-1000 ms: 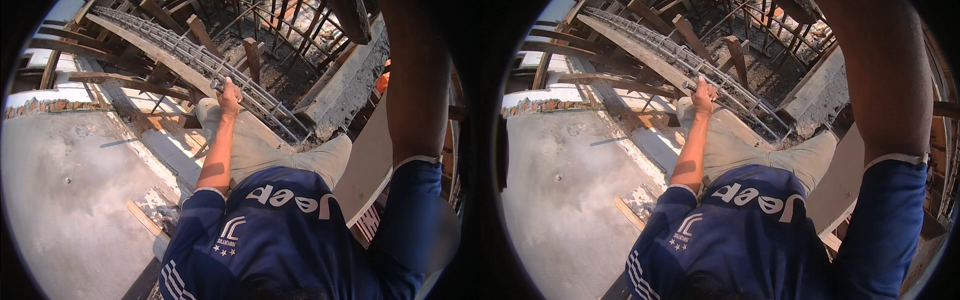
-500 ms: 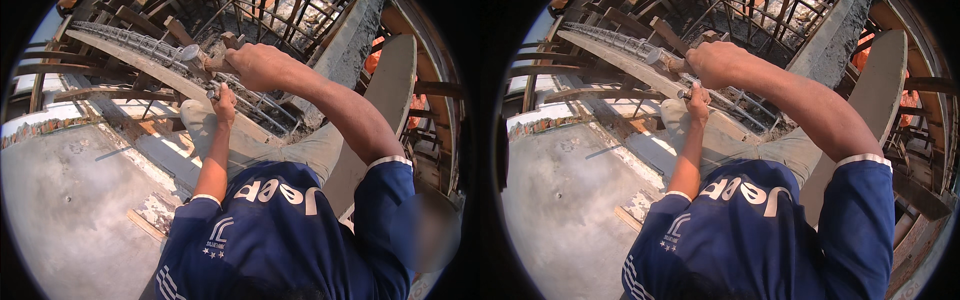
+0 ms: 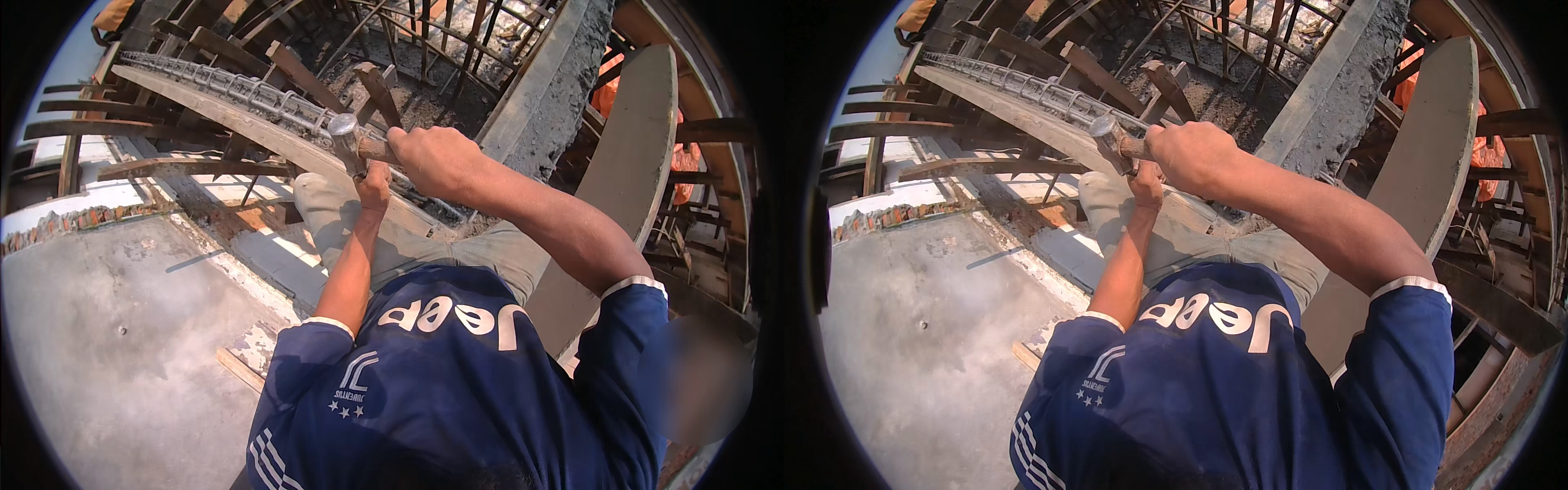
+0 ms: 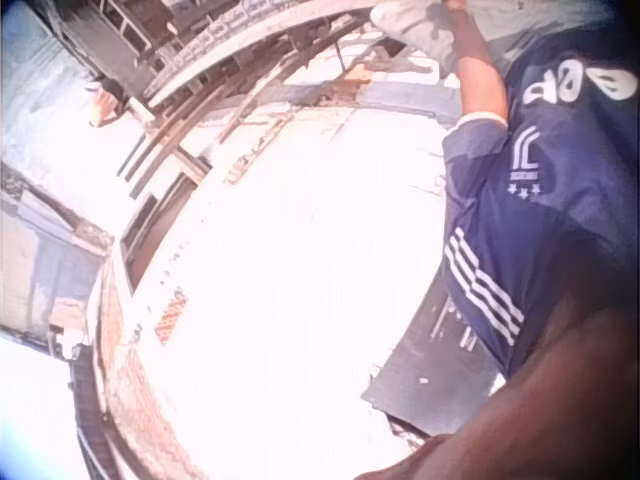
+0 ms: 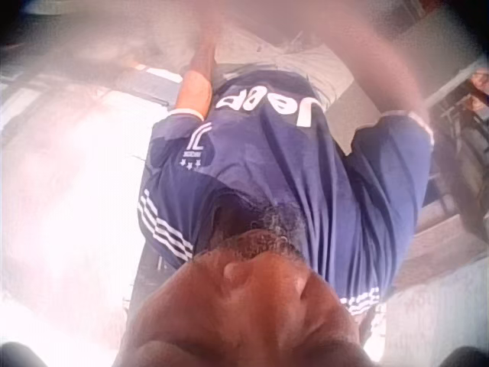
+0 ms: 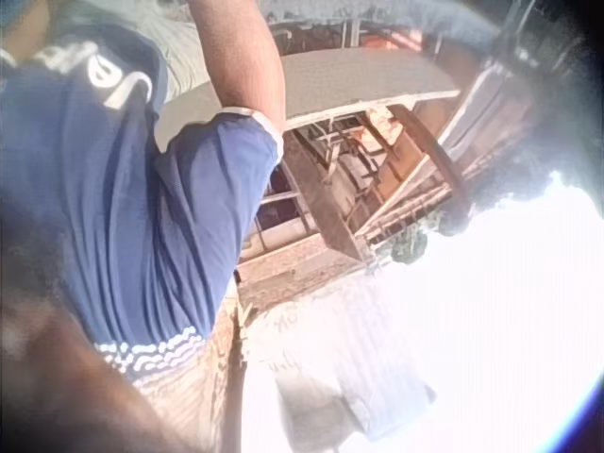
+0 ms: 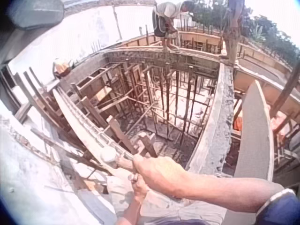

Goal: The person uses a hammer and a metal rod to adjust and secure wooden beams and rebar for a concrete form on a construction site.

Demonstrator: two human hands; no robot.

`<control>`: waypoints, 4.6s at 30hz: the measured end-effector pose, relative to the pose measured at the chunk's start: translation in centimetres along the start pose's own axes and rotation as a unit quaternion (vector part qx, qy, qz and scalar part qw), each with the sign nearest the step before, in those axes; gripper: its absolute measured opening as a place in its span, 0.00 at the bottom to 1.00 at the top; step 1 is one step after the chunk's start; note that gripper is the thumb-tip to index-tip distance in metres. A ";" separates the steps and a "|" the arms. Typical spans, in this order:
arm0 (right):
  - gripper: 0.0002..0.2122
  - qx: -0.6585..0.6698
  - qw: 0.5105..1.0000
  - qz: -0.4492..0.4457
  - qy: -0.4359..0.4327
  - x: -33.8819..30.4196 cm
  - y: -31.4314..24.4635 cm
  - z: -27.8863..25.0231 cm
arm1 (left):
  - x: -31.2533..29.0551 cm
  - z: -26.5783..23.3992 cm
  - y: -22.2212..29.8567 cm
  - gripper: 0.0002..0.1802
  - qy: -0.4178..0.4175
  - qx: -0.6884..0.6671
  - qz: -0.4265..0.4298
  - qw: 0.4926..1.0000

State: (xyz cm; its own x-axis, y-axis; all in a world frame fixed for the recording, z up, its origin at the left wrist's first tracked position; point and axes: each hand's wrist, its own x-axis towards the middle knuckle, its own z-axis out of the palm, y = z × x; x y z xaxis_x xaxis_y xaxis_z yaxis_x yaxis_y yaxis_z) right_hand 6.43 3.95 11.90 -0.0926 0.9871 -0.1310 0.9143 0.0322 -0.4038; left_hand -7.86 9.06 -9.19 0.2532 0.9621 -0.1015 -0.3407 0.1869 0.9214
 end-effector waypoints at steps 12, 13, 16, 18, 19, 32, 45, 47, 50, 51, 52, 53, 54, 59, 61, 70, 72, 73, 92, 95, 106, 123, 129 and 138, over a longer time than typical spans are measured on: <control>0.11 0.153 0.960 -0.081 0.221 -4.3 -3.0 -19.3 | -0.2 0.5 0.4 0.29 -0.121 0.028 -0.016 0.992; 0.11 0.070 0.954 -0.101 0.274 -3.2 -1.9 -17.0 | -0.2 1.0 0.5 0.29 -0.121 0.031 -0.021 0.992; 0.11 -0.064 0.918 -0.152 0.360 0.2 -1.2 -10.9 | -0.1 -0.3 0.3 0.26 -0.102 0.032 -0.026 0.994; 0.10 0.059 0.961 -0.138 0.231 -0.1 -2.5 -6.0 | -0.1 -1.7 -2.2 0.21 0.010 0.128 0.013 0.992; 0.09 0.070 0.983 -0.106 0.134 -0.7 -2.2 -3.0 | 0.2 -1.7 -5.7 0.18 0.113 0.221 0.049 0.967; 0.05 0.133 0.884 -0.167 0.415 -6.2 -5.6 -18.7 | -2.0 0.5 -0.5 0.29 -0.152 0.058 -0.031 0.986; 0.10 0.059 0.996 -0.010 0.063 -5.9 -1.2 -4.5 | 0.2 -2.0 -4.5 0.18 -0.127 0.237 0.103 0.958; 0.12 0.087 0.963 -0.082 0.242 -4.5 -3.1 -9.2 | -1.3 -1.9 -2.5 0.23 -0.143 0.189 0.044 0.971; 0.10 0.127 0.788 -0.189 0.572 -4.3 -7.9 -17.9 | -2.4 -1.2 0.0 0.28 -0.161 0.121 -0.022 0.979; 0.10 0.133 0.781 -0.187 0.581 -5.4 -8.8 -19.3 | -2.1 0.4 -0.5 0.28 -0.191 0.105 -0.028 0.975; 0.11 0.164 0.771 -0.200 0.581 -5.7 -9.6 -20.1 | -2.0 0.3 -0.8 0.28 -0.194 0.101 -0.029 0.975; 0.08 0.167 0.818 -0.202 0.513 -4.8 -9.2 -20.5 | -1.4 -0.4 -1.3 0.25 -0.222 0.087 -0.053 0.970; 0.08 0.181 0.832 -0.195 0.487 -3.6 -8.9 -17.8 | -1.6 -2.5 -2.0 0.24 -0.194 0.128 0.000 0.973; 0.11 0.086 0.995 0.010 0.054 -4.8 -1.1 4.0 | -0.4 -4.6 -8.3 0.20 -0.130 0.281 0.256 0.916; 0.12 0.052 0.999 0.000 0.011 -6.0 -0.3 2.4 | -1.1 -3.9 -7.2 0.19 -0.138 0.272 0.209 0.929; 0.06 0.089 0.874 -0.178 0.444 -5.5 -8.6 -16.8 | -1.1 -3.0 -5.8 0.12 -0.146 0.268 0.146 0.941; 0.05 0.125 0.819 -0.242 0.504 -5.4 -9.0 -17.7 | -1.2 -2.5 -5.8 0.11 -0.156 0.265 0.138 0.941; 0.05 0.138 0.830 -0.218 0.495 -4.8 -9.9 -17.0 | -1.4 -3.4 -5.5 0.10 -0.144 0.275 0.134 0.941; 0.07 0.533 0.721 0.420 0.140 -16.2 17.9 13.7 | -2.5 -0.1 7.0 0.27 -0.329 -0.002 -0.075 0.941; 0.07 0.585 0.660 0.442 0.165 -16.8 19.3 18.0 | -1.4 1.4 7.7 0.35 -0.364 0.165 -0.147 0.905; 0.06 0.623 0.628 0.435 0.167 -17.4 19.6 19.5 | -10.8 8.8 3.9 0.28 -0.446 0.315 -0.017 0.837; 0.07 0.645 0.617 0.427 0.147 -17.4 20.0 20.0 | -4.9 0.9 6.7 0.26 -0.544 0.321 -0.046 0.774; 0.07 0.635 0.623 0.435 0.140 -17.6 20.1 19.9 | -7.5 3.1 7.2 0.24 -0.606 0.288 -0.005 0.742; 0.07 0.648 0.613 0.432 0.136 -17.6 19.9 19.8 | -3.0 1.0 7.5 0.31 -0.304 0.068 -0.096 0.945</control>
State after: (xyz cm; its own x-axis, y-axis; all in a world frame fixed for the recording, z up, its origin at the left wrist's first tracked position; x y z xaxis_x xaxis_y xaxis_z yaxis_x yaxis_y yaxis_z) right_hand 18.44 -15.94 -11.79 0.4351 0.5435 -0.7178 -0.5203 -0.4989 -0.6931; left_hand -10.25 7.39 -1.61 0.7862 0.6132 -0.0764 -0.1256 0.2797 0.9518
